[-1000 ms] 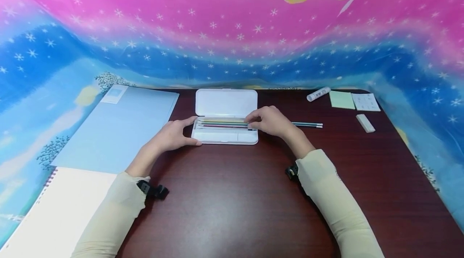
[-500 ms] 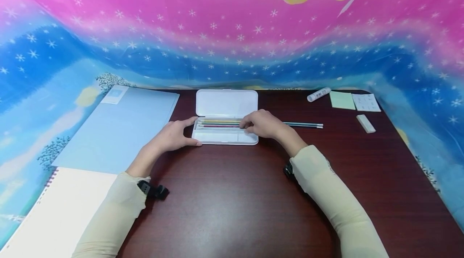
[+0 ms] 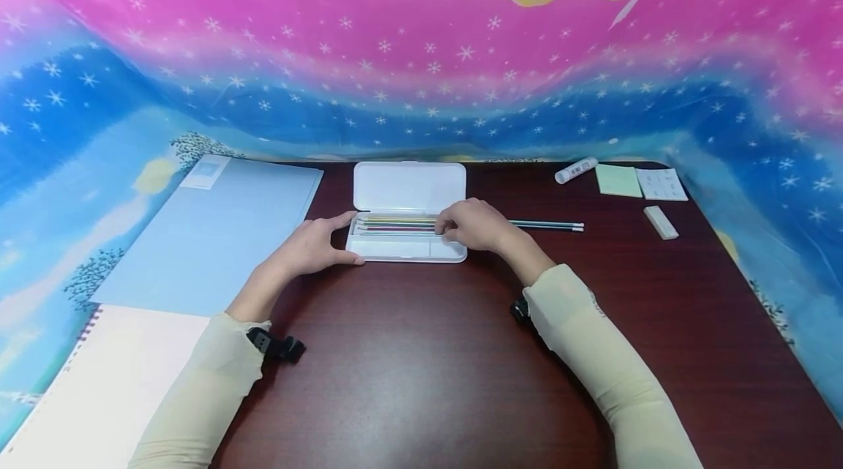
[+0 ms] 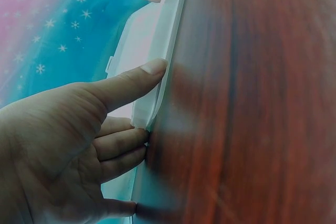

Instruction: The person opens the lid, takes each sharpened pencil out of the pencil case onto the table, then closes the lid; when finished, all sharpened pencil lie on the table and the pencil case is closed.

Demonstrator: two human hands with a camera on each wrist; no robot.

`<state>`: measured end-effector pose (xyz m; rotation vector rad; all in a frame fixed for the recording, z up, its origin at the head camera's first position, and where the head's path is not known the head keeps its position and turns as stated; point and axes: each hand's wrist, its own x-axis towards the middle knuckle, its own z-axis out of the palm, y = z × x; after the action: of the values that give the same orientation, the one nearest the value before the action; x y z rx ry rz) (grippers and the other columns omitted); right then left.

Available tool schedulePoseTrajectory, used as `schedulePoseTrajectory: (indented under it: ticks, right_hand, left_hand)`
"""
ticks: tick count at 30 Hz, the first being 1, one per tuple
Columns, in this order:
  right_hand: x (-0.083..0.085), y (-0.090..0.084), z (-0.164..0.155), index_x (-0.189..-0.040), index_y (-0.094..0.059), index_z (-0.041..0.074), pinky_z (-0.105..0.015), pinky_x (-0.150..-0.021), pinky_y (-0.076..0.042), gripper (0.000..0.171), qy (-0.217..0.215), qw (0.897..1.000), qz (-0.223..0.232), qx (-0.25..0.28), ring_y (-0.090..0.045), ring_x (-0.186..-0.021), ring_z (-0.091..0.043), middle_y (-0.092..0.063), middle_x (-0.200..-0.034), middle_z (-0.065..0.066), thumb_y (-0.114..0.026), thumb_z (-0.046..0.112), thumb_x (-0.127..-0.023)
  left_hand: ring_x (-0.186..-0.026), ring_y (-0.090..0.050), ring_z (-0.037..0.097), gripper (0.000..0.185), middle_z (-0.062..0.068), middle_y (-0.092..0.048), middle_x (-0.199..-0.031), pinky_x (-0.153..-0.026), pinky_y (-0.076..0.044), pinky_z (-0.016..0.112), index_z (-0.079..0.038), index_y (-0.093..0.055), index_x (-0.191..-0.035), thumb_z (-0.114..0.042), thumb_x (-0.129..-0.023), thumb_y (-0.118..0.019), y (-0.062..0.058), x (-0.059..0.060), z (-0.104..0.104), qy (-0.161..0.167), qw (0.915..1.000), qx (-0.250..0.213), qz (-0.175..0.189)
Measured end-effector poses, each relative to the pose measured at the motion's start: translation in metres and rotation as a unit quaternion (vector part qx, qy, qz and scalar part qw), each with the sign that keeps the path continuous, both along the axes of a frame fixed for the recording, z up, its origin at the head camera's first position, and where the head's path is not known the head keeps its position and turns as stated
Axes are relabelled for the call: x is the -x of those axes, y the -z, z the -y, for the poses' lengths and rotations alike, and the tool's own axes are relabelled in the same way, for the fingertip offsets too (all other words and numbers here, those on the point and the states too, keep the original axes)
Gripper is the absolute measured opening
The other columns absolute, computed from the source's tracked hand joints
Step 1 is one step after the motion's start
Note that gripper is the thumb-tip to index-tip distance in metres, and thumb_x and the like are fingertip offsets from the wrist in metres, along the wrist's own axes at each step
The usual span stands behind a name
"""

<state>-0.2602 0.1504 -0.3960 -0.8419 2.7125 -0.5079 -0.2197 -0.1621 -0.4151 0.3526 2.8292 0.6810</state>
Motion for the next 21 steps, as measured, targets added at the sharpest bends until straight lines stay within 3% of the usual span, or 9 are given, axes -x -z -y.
schedulePoseTrajectory:
  ticks: [10,21]
  right_hand:
    - [0.002,0.000,-0.001,-0.100,-0.076,0.016,-0.036,-0.083,-0.048,0.008,0.005,1.000,0.013,0.015,-0.056,-0.083,-0.017,-0.069,-0.088,0.002,-0.072,0.013,-0.094]
    - [0.003,-0.007,-0.026,-0.105,-0.078,0.016,-0.039,-0.083,-0.051,0.012,0.029,0.997,-0.021,0.072,-0.061,-0.086,-0.018,-0.075,-0.101,-0.001,-0.070,0.014,-0.096]
  left_hand:
    - [-0.127,-0.058,0.034,0.097,0.014,-0.059,-0.146,-0.105,-0.047,0.051,-0.017,-0.037,-0.159,-0.048,-0.080,-0.084,-0.001,0.000,0.000,0.005,1.0000,0.002,-0.006]
    - [-0.126,-0.057,0.035,0.097,0.015,-0.059,-0.146,-0.106,-0.047,0.052,-0.016,-0.036,-0.159,-0.048,-0.080,-0.084,0.000,-0.001,0.000,0.003,1.0000,0.004,-0.002]
